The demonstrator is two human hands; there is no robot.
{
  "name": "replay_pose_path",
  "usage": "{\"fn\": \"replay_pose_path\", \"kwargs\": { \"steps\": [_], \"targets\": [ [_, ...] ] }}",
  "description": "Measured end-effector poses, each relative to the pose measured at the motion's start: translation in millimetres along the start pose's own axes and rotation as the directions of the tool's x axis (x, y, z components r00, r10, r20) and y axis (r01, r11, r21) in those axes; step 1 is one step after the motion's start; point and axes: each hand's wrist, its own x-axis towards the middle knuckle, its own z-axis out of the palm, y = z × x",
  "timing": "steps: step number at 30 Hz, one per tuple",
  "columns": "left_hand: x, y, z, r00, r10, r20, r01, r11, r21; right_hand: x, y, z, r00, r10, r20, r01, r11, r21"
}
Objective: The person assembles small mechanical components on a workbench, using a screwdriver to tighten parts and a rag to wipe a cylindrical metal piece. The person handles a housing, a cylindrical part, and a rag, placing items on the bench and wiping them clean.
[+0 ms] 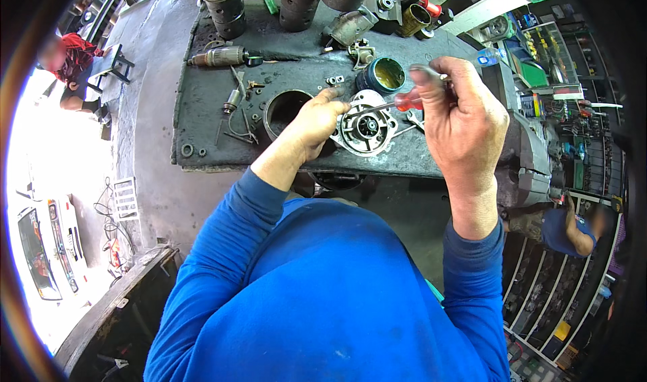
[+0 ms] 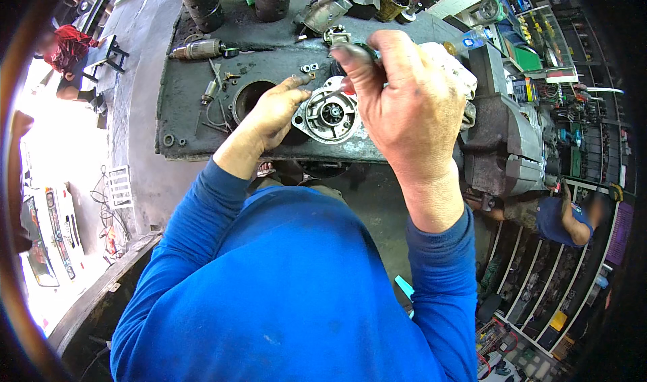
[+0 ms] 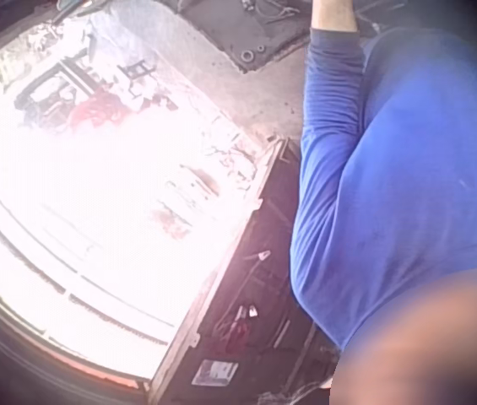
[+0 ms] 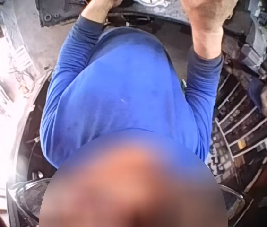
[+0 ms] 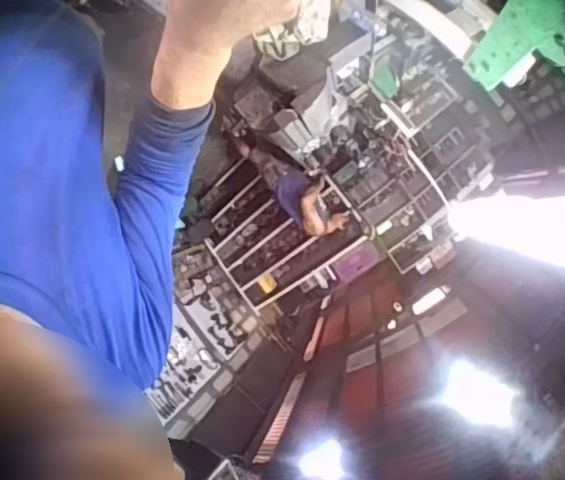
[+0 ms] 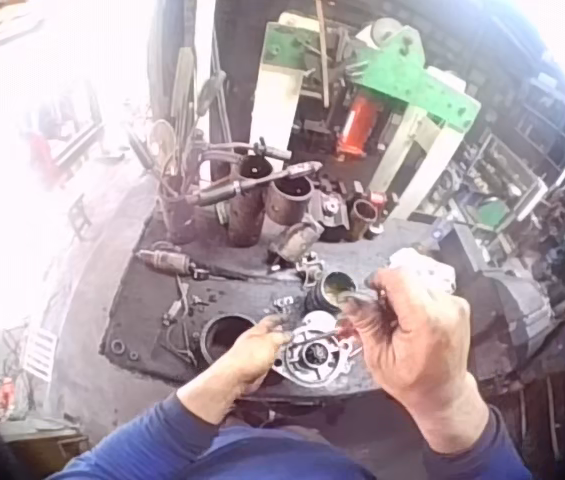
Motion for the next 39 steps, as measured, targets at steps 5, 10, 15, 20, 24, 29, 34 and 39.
{"fn": "replay_pose_path", "kwargs": {
  "steps": [5, 10, 15, 20, 24, 29, 34, 39],
  "targets": [
    [-6, -10, 7, 0.997, -0.011, -0.081, 0.013, 1.000, 0.027, -6, -5, 5, 0.985, 0.142, -0.096, -0.059, 0.806, 0.589],
    [-1, -23, 13, 0.994, 0.030, -0.104, -0.037, 0.997, -0.064, -5, -7, -1, 0.998, -0.042, -0.050, 0.046, 0.997, 0.063],
    [2, -31, 8, 0.986, 0.148, -0.074, -0.143, 0.988, 0.062, -4, -8, 5, 0.999, 0.035, 0.000, -0.029, 0.817, 0.577],
    [3, -43, 4, 0.950, 0.304, -0.069, -0.300, 0.952, 0.061, -3, -6, 2, 0.999, 0.001, -0.054, 0.000, 1.000, 0.018],
    [5, -58, 2, 0.923, 0.382, -0.050, -0.346, 0.878, 0.331, -4, -6, -2, 0.985, -0.149, 0.084, 0.113, 0.935, 0.335],
    [10, -71, 2, 0.851, 0.520, -0.067, -0.414, 0.745, 0.523, -3, -5, 6, 0.984, -0.145, -0.100, 0.135, 0.986, -0.093],
    [10, -76, 6, 0.751, 0.658, -0.044, -0.491, 0.603, 0.629, -3, -4, 11, 0.994, -0.107, 0.009, 0.102, 0.972, 0.210],
    [8, -77, 6, 0.795, 0.603, -0.064, -0.466, 0.675, 0.572, -4, -7, 9, 1.000, 0.013, -0.024, -0.007, 0.966, 0.258]
  ]
}}
